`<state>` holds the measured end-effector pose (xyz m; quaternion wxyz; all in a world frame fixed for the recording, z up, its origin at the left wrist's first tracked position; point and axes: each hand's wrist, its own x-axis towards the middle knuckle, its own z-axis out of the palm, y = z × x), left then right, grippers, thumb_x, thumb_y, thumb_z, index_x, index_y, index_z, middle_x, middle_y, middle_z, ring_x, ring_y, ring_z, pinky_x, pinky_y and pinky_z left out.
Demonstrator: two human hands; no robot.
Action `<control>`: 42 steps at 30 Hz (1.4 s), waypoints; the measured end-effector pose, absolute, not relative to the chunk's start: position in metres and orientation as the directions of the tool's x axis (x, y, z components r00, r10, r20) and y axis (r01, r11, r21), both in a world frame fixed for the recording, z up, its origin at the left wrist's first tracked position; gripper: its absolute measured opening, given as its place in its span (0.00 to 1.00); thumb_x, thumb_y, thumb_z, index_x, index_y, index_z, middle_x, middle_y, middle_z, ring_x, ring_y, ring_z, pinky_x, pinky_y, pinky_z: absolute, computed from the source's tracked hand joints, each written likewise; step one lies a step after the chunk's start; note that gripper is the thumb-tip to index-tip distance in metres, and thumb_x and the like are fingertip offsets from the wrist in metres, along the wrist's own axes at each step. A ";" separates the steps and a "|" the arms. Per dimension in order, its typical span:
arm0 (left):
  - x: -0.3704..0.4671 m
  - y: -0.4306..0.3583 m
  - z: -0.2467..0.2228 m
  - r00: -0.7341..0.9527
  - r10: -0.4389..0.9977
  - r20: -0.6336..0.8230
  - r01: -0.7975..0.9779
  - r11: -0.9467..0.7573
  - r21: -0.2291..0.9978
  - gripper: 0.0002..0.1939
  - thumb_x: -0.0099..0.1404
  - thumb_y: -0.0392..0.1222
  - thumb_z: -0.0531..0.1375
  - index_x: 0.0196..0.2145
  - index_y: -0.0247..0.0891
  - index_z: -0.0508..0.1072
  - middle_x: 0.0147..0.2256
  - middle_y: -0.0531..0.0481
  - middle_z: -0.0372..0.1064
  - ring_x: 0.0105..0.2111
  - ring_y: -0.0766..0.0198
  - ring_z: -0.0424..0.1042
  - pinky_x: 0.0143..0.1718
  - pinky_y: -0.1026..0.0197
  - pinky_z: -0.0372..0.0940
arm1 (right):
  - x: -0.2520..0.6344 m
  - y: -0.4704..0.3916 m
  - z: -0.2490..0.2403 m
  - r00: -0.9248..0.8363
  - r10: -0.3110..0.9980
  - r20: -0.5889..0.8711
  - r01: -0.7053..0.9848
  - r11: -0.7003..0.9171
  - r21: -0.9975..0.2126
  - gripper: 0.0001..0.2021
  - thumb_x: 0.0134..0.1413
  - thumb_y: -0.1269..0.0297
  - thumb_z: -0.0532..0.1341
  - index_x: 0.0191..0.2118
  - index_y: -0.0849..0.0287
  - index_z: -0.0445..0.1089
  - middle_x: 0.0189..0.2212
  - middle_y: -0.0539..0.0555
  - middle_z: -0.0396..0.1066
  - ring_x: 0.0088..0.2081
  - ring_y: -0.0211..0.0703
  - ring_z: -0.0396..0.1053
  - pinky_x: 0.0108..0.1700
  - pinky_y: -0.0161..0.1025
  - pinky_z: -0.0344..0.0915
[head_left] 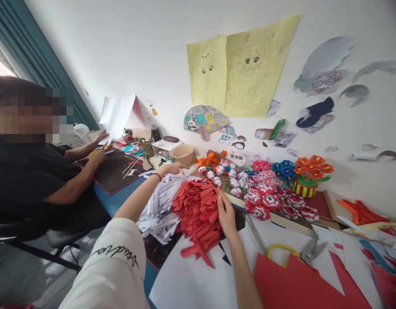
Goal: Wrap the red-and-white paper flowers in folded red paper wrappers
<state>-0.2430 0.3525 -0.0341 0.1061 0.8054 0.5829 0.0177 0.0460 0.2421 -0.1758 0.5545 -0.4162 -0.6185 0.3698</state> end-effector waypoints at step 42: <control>-0.123 0.140 -0.044 -0.052 0.797 0.601 0.996 0.001 0.085 0.19 0.73 0.46 0.53 0.54 0.30 0.69 0.45 0.35 0.72 0.47 0.51 0.69 0.47 0.52 0.61 | 0.245 -0.049 -0.200 0.132 0.919 0.371 0.523 0.253 -0.814 0.17 0.61 0.50 0.57 0.47 0.53 0.77 0.48 0.55 0.77 0.48 0.53 0.76 0.45 0.44 0.77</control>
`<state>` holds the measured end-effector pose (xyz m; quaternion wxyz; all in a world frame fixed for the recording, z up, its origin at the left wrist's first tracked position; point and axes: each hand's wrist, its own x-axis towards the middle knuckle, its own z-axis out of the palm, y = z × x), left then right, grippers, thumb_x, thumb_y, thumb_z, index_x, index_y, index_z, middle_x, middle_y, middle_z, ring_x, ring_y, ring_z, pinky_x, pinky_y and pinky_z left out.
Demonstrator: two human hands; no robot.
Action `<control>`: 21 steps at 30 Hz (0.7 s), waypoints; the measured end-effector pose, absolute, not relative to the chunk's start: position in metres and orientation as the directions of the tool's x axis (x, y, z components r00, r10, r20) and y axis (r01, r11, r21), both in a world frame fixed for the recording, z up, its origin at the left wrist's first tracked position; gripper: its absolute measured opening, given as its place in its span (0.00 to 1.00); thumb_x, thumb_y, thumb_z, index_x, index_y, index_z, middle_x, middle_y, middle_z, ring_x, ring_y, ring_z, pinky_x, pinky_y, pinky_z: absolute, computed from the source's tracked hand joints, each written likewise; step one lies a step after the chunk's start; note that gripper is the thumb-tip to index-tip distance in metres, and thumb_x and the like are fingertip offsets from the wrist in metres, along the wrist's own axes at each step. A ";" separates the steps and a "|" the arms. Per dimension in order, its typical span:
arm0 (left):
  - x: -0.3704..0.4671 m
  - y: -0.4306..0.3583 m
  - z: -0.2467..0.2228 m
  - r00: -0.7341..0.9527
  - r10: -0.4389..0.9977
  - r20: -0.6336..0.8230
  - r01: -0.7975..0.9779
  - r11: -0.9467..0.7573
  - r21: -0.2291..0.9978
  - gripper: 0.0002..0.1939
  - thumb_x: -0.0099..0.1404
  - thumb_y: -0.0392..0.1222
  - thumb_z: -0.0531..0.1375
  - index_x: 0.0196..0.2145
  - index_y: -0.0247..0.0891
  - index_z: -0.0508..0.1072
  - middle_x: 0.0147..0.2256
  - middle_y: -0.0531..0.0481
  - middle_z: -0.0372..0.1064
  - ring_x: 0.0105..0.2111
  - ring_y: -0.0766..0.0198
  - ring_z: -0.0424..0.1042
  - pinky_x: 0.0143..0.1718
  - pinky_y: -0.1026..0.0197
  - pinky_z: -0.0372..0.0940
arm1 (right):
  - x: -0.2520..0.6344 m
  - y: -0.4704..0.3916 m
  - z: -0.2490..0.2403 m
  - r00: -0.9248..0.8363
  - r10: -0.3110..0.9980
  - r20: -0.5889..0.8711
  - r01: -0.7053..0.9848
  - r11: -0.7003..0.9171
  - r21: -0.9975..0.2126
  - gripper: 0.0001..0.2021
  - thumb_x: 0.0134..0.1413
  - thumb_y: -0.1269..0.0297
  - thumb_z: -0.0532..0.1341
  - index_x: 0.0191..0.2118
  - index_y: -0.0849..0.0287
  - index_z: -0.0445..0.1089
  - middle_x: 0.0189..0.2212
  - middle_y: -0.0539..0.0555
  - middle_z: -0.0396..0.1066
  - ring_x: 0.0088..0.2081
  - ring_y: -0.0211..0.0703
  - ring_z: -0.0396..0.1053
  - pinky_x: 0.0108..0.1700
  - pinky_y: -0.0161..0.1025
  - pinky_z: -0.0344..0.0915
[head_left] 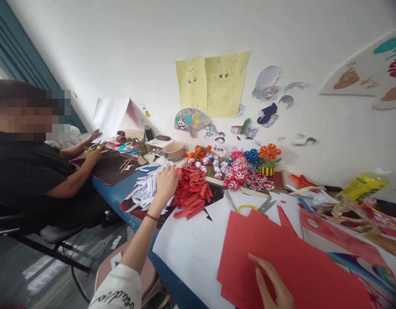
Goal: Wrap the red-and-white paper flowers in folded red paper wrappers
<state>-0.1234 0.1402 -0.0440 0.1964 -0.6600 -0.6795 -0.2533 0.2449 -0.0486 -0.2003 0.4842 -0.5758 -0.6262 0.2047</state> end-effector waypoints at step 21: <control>0.038 -0.018 -0.142 0.082 0.989 -0.127 0.920 -0.026 0.390 0.23 0.74 0.52 0.48 0.28 0.40 0.74 0.28 0.44 0.76 0.31 0.54 0.77 0.29 0.61 0.54 | 0.272 -0.096 -0.204 -0.172 0.831 0.528 0.916 0.333 -0.225 0.38 0.54 0.43 0.62 0.67 0.50 0.55 0.61 0.58 0.65 0.59 0.63 0.65 0.55 0.59 0.66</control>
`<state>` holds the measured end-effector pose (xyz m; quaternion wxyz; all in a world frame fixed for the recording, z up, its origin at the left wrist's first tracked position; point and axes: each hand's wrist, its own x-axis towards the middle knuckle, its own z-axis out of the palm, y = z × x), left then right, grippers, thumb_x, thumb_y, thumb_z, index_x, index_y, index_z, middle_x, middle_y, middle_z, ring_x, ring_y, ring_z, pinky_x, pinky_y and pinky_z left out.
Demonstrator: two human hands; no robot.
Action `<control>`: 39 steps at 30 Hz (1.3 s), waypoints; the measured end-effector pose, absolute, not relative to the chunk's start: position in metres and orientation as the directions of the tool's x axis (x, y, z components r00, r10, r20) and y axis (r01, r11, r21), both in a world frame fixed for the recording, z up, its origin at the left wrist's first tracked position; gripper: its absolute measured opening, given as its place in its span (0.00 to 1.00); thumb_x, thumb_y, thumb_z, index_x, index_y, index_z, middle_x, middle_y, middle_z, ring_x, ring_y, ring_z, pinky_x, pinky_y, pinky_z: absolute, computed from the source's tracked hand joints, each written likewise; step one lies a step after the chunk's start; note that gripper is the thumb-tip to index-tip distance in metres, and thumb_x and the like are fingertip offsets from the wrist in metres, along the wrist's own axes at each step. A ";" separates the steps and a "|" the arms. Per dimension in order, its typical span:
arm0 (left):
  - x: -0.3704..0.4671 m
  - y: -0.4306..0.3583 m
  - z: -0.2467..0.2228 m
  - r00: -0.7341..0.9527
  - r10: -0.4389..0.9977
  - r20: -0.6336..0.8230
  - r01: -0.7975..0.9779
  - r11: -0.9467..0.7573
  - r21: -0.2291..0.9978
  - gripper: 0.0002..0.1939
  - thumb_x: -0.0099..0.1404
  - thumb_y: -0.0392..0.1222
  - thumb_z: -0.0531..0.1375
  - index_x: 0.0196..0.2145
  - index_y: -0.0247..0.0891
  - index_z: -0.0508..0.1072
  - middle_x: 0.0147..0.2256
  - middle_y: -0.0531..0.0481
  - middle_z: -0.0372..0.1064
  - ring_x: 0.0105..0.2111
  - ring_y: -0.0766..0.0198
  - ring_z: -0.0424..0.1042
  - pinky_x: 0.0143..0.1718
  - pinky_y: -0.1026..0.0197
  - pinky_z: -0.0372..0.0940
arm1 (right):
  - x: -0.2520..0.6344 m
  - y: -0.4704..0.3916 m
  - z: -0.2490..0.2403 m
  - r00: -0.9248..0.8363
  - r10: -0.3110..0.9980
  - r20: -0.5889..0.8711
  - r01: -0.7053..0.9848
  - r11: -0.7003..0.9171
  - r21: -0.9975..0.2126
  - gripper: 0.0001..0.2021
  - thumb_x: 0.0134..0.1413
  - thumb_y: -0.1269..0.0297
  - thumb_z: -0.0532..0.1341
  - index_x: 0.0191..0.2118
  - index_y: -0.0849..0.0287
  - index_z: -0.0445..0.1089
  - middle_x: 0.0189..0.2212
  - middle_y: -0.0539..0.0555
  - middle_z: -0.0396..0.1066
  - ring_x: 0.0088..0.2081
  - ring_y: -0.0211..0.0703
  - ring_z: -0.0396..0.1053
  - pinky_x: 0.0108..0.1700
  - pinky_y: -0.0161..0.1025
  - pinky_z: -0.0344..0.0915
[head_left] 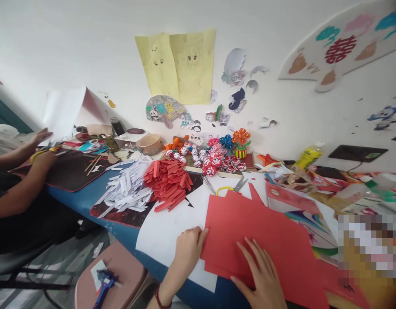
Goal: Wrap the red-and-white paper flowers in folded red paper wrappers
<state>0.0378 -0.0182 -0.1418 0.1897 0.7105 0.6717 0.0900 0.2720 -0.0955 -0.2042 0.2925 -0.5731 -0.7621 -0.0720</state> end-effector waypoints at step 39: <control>0.022 -0.027 -0.140 -0.024 0.991 -0.135 -0.060 0.134 0.989 0.27 0.59 0.64 0.61 0.21 0.38 0.60 0.21 0.56 0.55 0.22 0.69 0.53 0.23 0.66 0.50 | 0.296 -0.123 -0.209 -0.233 0.651 0.722 0.930 0.367 -0.031 0.28 0.58 0.74 0.58 0.64 0.49 0.63 0.50 0.48 0.75 0.44 0.50 0.78 0.43 0.43 0.77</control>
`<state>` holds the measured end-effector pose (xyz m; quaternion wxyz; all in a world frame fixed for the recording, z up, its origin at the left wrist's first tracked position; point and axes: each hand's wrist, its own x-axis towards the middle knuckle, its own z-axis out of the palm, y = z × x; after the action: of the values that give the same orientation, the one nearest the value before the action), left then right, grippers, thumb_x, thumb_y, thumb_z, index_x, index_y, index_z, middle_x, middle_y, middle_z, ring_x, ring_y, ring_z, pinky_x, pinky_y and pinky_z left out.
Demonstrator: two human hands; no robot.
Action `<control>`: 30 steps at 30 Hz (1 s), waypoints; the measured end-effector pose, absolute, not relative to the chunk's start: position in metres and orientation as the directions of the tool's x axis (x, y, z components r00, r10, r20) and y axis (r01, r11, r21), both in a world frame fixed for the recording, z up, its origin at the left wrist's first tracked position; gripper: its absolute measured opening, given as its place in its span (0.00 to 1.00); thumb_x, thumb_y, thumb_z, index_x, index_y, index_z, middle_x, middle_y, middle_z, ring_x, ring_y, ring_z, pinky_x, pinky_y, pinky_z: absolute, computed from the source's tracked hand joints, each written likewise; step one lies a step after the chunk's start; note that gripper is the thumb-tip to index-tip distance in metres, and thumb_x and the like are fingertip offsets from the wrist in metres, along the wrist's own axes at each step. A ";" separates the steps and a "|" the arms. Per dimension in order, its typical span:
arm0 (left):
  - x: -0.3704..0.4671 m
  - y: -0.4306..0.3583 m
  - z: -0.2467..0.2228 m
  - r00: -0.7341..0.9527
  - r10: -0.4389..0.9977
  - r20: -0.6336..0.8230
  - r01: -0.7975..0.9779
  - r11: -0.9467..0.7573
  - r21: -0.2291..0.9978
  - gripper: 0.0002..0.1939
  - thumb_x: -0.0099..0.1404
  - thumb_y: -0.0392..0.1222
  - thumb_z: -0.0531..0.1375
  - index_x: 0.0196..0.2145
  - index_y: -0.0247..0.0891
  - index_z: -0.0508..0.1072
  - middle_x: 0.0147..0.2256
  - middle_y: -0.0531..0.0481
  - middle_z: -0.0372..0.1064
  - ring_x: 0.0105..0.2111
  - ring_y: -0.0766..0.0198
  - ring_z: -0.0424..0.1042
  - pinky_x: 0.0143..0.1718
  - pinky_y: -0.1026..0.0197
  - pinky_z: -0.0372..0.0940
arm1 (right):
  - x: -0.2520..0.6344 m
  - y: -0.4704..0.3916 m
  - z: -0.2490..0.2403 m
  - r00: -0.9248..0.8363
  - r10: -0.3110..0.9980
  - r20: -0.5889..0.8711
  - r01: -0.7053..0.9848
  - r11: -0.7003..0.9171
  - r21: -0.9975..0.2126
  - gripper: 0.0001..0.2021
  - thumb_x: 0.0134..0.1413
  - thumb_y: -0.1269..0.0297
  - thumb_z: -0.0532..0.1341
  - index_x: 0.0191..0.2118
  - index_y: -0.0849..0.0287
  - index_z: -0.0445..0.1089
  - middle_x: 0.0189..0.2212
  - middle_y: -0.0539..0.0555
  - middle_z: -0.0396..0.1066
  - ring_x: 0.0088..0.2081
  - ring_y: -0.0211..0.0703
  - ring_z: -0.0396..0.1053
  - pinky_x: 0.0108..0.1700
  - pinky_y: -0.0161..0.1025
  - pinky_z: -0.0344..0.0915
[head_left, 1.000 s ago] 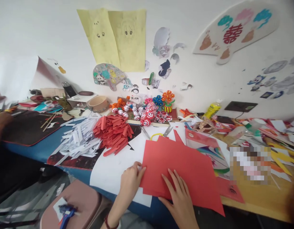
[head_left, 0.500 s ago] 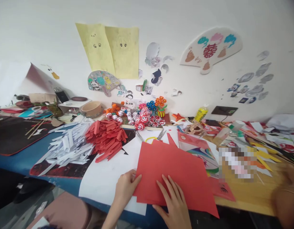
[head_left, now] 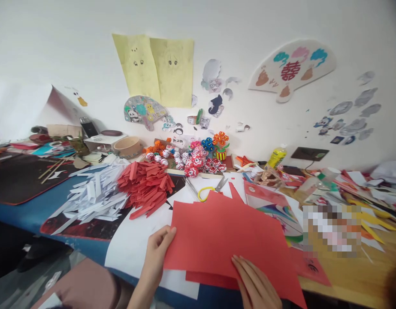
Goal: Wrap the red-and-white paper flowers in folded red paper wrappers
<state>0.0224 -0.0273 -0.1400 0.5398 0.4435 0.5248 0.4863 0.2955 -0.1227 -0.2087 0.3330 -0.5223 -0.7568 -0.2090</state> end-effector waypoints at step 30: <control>-0.069 0.018 -0.091 0.238 0.962 0.133 0.447 -0.230 0.864 0.21 0.63 0.56 0.61 0.24 0.35 0.71 0.23 0.54 0.64 0.24 0.68 0.59 0.24 0.67 0.56 | 0.301 0.043 -0.082 -0.242 0.948 0.205 0.606 0.313 -0.732 0.33 0.51 0.47 0.66 0.62 0.51 0.64 0.56 0.60 0.70 0.58 0.57 0.67 0.58 0.55 0.64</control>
<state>-0.0690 0.0181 -0.0912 0.3616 0.6989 0.5040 0.3560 0.3012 0.0430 -0.0816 0.3244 -0.5234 -0.7424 0.2641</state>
